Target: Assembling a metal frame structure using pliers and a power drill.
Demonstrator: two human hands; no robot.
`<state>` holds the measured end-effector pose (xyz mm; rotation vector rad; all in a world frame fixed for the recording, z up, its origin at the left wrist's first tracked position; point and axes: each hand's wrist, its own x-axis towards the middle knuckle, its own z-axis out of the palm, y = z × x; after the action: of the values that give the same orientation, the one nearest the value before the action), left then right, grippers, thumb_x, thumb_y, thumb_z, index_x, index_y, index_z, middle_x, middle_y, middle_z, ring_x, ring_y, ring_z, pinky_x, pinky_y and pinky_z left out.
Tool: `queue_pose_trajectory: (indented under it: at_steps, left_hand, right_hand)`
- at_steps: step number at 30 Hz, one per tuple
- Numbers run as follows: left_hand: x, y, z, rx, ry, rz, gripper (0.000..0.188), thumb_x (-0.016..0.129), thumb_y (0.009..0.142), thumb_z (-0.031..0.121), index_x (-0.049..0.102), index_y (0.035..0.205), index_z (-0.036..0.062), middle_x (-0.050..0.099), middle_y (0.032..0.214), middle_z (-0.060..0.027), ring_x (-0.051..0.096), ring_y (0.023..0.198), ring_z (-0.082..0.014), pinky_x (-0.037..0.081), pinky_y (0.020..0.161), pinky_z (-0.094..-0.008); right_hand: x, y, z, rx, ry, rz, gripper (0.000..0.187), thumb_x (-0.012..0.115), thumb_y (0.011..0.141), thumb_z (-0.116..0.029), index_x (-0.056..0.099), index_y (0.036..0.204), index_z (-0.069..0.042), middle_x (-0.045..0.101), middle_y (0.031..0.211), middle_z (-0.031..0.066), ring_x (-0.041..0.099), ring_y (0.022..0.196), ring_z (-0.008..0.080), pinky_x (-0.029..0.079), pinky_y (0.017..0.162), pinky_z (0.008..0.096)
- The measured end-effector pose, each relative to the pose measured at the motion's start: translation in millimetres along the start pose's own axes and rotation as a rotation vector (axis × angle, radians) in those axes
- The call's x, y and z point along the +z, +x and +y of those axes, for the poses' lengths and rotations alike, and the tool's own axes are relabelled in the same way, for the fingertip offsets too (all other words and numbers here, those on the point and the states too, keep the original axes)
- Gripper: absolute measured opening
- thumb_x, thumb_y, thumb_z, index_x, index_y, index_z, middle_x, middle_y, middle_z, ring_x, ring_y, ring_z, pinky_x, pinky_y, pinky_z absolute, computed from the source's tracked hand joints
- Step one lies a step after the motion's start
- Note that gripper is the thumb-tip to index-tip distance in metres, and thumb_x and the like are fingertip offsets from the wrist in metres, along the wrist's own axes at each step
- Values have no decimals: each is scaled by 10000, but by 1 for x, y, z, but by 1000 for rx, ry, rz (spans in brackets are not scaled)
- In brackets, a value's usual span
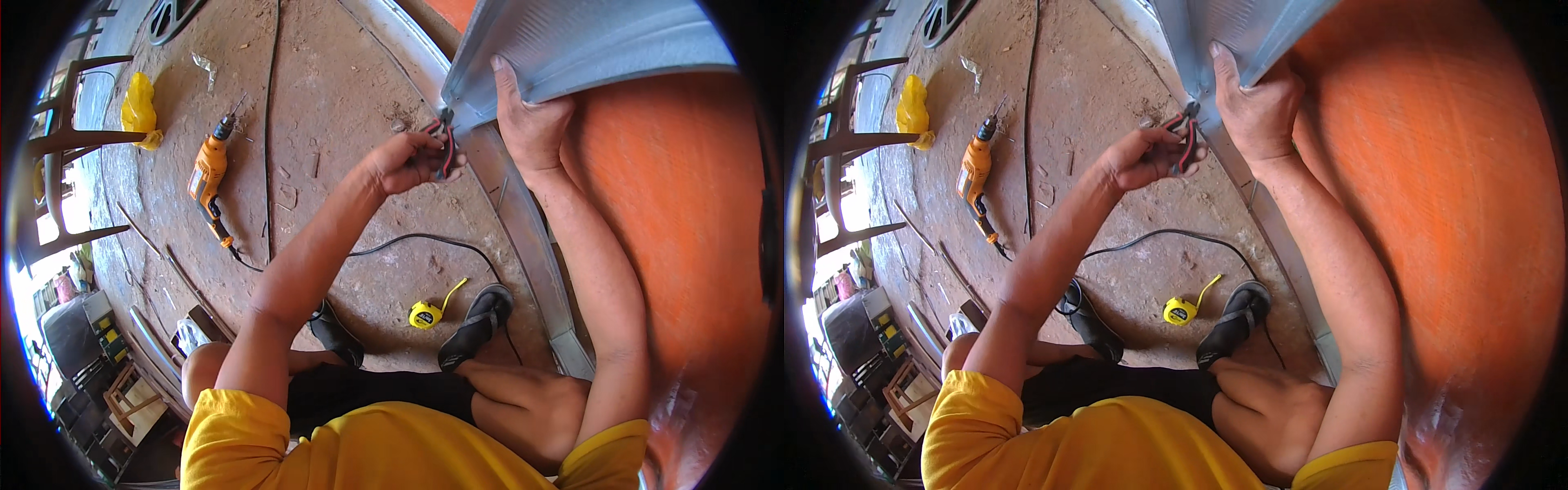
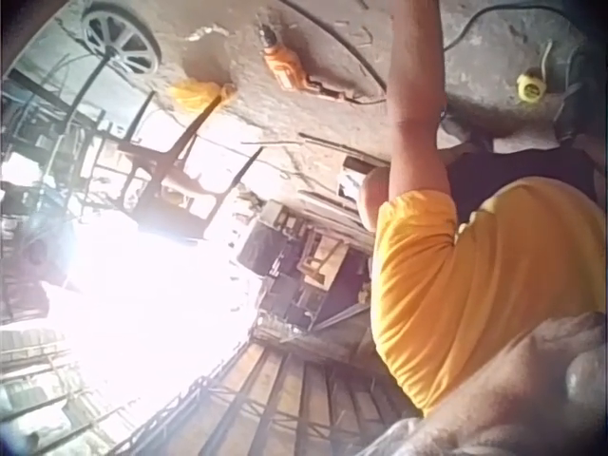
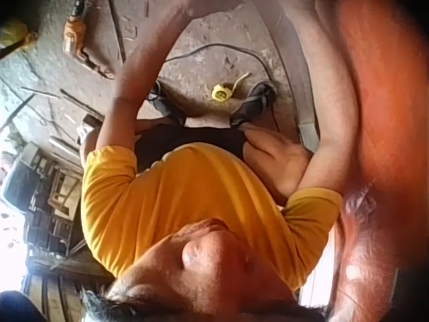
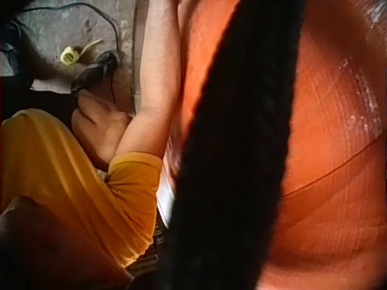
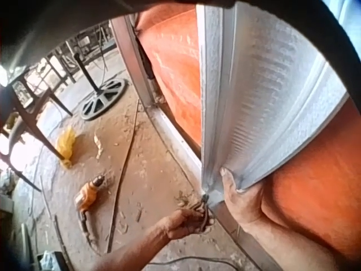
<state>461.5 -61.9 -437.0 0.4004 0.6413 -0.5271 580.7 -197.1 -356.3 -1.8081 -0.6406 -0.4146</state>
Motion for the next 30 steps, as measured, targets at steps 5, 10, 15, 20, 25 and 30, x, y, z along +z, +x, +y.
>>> queue_pose_trajectory:
  at_steps: [5,10,15,20,25,30]
  left_hand:
    - [17,-24,-21,150,997,248,207,523,903,187,537,975,-6,657,873,-202,660,791,-333,515,652,-474]
    - [36,-32,-13,757,1844,506,272,573,891,237,493,1020,12,604,787,-264,609,751,-419,482,624,-484]
    - [44,-27,-5,859,2184,496,349,548,889,218,493,1231,178,614,841,-221,628,751,-397,515,633,-473]
    - [37,-13,12,589,2414,569,388,461,914,149,464,1301,169,564,982,-231,622,852,-373,533,679,-465]
    - [67,-25,-9,614,2484,484,361,431,921,141,477,1278,157,576,931,-230,632,860,-381,532,672,-462]
    - [40,-11,29,665,2509,570,340,449,899,109,494,1235,134,594,895,-240,647,815,-389,540,643,-448]
  right_hand:
    - [0,-1,4,16,44,-8,195,711,801,-118,609,924,-6,673,753,139,684,702,268,512,601,341]
    - [3,-3,-1,41,29,-18,154,714,815,-119,661,815,26,684,736,110,664,673,179,497,601,313]
    - [0,-4,0,88,63,-35,190,716,814,-148,645,854,23,688,752,110,666,671,181,501,605,310]
    - [2,-1,0,27,57,-39,197,718,807,-146,624,866,17,687,761,124,674,674,219,507,602,318]
    - [-3,0,-1,49,48,-46,205,729,792,-148,616,860,8,683,761,142,685,707,275,515,605,336]
    - [7,0,2,5,-72,20,216,724,789,-135,621,904,16,686,762,142,690,702,246,515,599,327]
